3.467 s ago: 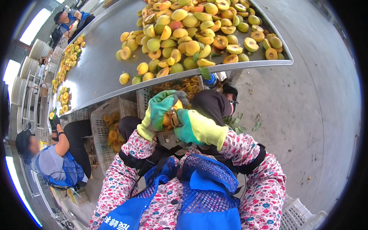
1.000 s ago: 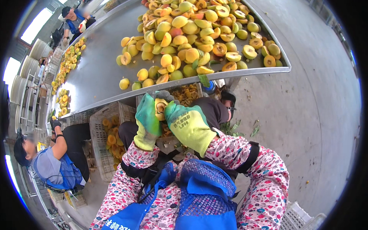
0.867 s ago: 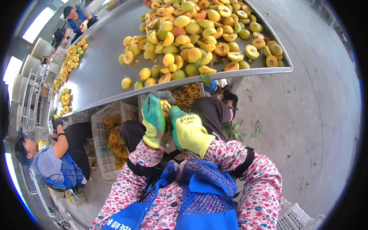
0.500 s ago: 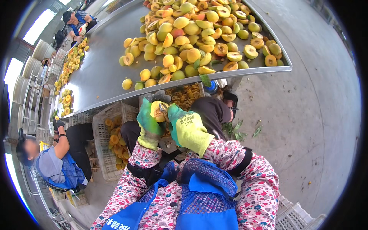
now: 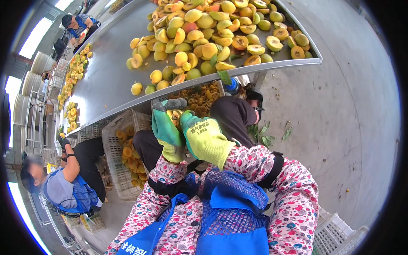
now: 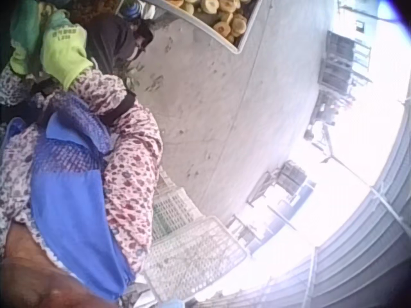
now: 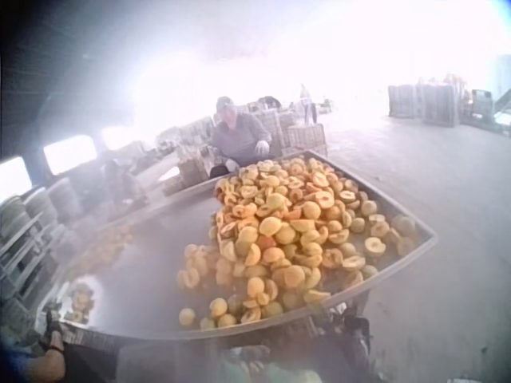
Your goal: Sorting and removing pits from peaches at a processing station using a small knife.
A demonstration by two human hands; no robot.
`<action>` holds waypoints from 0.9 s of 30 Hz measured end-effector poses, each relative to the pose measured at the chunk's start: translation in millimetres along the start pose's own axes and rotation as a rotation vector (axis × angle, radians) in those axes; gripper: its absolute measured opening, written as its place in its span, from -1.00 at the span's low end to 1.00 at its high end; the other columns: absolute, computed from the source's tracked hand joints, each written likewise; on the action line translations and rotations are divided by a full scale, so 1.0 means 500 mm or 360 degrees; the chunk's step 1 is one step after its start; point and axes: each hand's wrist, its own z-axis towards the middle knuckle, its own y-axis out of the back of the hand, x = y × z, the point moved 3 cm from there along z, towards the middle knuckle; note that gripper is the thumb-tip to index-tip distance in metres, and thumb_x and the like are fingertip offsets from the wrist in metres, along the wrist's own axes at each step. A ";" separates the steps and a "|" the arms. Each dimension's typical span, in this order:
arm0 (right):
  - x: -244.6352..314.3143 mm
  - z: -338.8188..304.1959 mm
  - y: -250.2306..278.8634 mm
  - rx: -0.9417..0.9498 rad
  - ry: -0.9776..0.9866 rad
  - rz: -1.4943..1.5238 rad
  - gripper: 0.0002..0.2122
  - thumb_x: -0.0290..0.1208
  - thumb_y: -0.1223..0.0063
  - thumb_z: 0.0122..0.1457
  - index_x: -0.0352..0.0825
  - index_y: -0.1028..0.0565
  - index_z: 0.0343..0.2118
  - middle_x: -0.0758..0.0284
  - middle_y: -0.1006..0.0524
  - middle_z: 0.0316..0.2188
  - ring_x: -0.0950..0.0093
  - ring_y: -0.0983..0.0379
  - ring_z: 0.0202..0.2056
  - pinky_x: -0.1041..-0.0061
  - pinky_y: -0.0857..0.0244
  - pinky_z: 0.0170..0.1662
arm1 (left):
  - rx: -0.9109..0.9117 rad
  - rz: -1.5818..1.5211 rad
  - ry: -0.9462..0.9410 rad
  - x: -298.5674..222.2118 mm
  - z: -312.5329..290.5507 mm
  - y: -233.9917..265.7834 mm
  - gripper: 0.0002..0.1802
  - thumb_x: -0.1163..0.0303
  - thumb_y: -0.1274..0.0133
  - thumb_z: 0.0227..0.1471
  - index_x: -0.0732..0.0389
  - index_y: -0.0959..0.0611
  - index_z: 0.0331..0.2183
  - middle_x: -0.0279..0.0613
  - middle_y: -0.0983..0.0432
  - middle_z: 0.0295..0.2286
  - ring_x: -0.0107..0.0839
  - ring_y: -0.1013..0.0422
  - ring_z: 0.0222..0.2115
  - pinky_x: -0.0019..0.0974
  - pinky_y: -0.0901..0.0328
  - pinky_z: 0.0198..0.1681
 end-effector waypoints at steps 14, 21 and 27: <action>-0.032 0.003 0.023 0.0324 -0.0579 0.0515 -0.69 -0.43 -0.10 -0.11 -0.44 -0.38 -0.28 0.07 -0.52 -0.57 0.08 -0.50 -0.46 0.20 -0.35 -0.40 | 0.0360 0.0347 0.0076 0.040 0.031 0.000 -0.56 0.14 0.14 0.23 0.34 -0.61 -0.37 -0.26 -0.49 -0.56 -0.57 -0.34 -0.60 -0.46 -0.28 -0.51; -0.024 0.005 0.052 0.0474 -0.0515 0.0587 -0.77 -0.41 -0.06 -0.08 -0.43 -0.41 -0.37 0.03 -0.51 -0.58 0.11 -0.51 -0.50 0.20 -0.36 -0.42 | 0.0324 0.0123 0.0563 0.034 0.019 0.000 -0.43 0.00 0.29 0.25 0.33 -0.57 -0.38 -0.11 -0.55 -0.44 -0.39 -0.46 -0.47 -0.33 -0.38 -0.33; -0.031 -0.015 0.051 0.0964 -0.0905 0.0926 -0.73 -0.37 -0.01 -0.01 -0.47 -0.42 -0.30 -0.01 -0.53 -0.53 0.07 -0.53 -0.43 0.20 -0.40 -0.38 | 0.0497 0.0325 0.0136 0.057 -0.012 0.024 -0.48 0.05 0.22 0.24 0.35 -0.58 -0.32 -0.09 -0.56 -0.42 -0.42 -0.46 -0.44 -0.33 -0.37 -0.33</action>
